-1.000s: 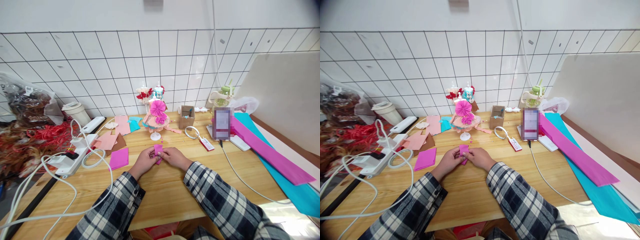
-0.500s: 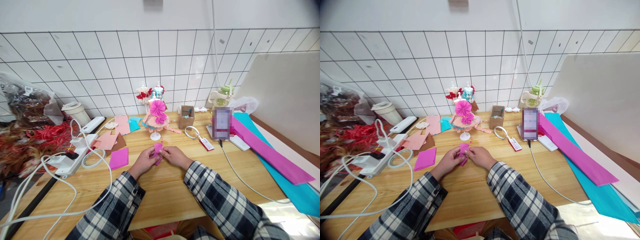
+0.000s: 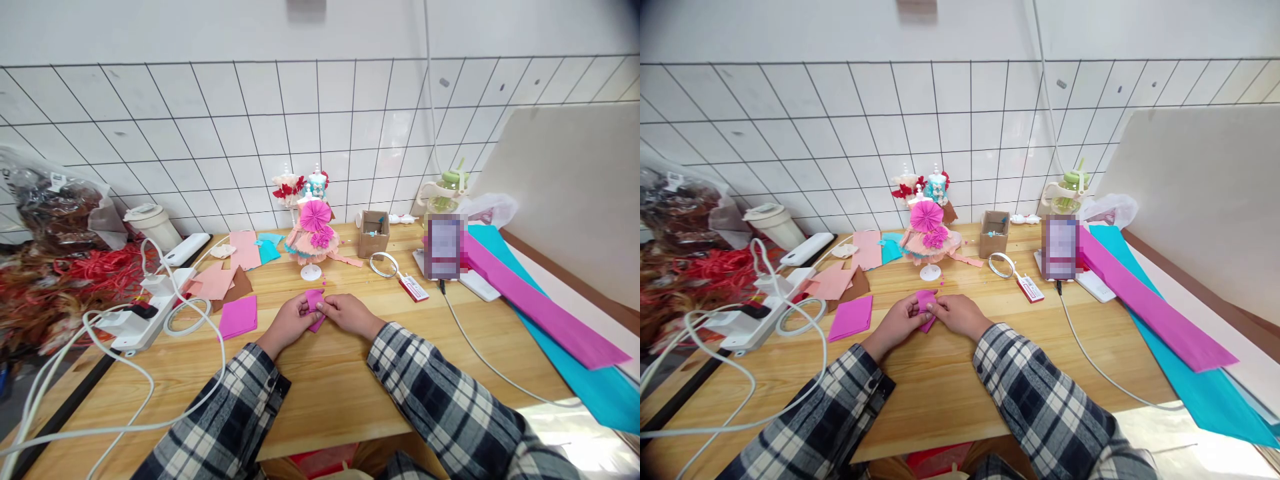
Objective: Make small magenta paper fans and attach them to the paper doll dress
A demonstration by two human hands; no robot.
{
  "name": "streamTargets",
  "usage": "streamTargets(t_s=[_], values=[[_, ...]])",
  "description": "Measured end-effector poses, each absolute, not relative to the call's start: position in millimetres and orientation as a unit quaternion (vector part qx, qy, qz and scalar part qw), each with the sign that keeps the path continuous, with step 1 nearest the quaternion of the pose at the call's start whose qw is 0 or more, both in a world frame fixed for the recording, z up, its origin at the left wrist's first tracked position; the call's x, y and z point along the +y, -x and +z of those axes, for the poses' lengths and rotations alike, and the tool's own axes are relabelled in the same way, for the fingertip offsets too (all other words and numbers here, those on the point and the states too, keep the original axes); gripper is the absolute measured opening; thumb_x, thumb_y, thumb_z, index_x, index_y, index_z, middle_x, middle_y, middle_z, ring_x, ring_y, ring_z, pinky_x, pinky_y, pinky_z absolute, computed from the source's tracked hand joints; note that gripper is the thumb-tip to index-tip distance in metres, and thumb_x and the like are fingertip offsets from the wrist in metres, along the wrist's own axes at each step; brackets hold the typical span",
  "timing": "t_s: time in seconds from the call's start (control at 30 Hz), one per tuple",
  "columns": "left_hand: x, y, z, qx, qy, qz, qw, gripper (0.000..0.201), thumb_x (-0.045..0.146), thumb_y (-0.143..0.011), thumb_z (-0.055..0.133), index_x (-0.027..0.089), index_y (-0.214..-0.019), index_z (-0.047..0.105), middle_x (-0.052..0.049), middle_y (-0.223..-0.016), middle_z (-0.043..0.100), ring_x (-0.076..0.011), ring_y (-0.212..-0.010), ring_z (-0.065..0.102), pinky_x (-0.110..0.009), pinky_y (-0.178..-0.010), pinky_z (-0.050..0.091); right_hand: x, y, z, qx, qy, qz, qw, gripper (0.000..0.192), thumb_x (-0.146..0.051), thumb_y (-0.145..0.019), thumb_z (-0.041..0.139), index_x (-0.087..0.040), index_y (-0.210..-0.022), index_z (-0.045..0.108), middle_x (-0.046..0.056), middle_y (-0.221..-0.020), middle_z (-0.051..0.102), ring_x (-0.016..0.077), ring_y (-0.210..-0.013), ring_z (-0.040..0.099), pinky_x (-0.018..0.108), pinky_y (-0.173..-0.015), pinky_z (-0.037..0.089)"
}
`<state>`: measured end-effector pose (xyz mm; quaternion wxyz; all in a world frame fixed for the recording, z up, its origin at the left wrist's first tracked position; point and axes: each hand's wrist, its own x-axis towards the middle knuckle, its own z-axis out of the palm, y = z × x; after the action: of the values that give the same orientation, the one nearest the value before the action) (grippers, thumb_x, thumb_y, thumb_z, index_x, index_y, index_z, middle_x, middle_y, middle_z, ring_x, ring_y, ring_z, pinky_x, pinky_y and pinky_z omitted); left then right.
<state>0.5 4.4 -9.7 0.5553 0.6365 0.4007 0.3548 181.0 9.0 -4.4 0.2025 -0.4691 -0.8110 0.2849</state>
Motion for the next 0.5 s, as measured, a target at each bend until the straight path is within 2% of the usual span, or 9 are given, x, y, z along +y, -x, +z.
streamTargets(t_s=[0.13,0.3,0.5], values=[[4.2,-0.9,-6.8,0.389,-0.627,0.363,0.570,0.046,0.033,-0.071,0.071,0.013,-0.111,0.058,-0.012,-0.112,0.066,-0.0245,-0.103,0.062,-0.040,-0.092,0.048,9.6,-181.5,-3.5,-0.803,0.482,0.280,0.213,0.049,-0.052,-0.095,0.031,-0.019,-0.079,0.064,0.003,-0.078,0.067,0.0123,-0.070,0.056,0.022,-0.060,0.032],[3.4,-1.9,-2.3,0.397,-0.614,0.378,0.568,0.056,0.034,-0.070,0.072,0.014,-0.119,0.053,-0.012,-0.118,0.063,-0.0248,-0.106,0.061,-0.041,-0.095,0.046,9.6,-181.7,-3.6,-0.798,0.485,0.283,0.220,0.051,-0.051,-0.095,0.029,-0.019,-0.078,0.064,0.002,-0.076,0.066,0.0120,-0.067,0.054,0.022,-0.060,0.033],[3.4,-2.9,-6.4,0.393,-0.635,0.363,0.557,0.041,0.033,-0.072,0.071,0.014,-0.106,0.058,-0.011,-0.109,0.067,-0.0250,-0.102,0.063,-0.040,-0.092,0.048,9.3,-180.3,-4.3,-0.804,0.477,0.286,0.208,0.051,-0.052,-0.095,0.029,-0.019,-0.078,0.065,0.002,-0.075,0.065,0.0120,-0.067,0.054,0.022,-0.060,0.032]])
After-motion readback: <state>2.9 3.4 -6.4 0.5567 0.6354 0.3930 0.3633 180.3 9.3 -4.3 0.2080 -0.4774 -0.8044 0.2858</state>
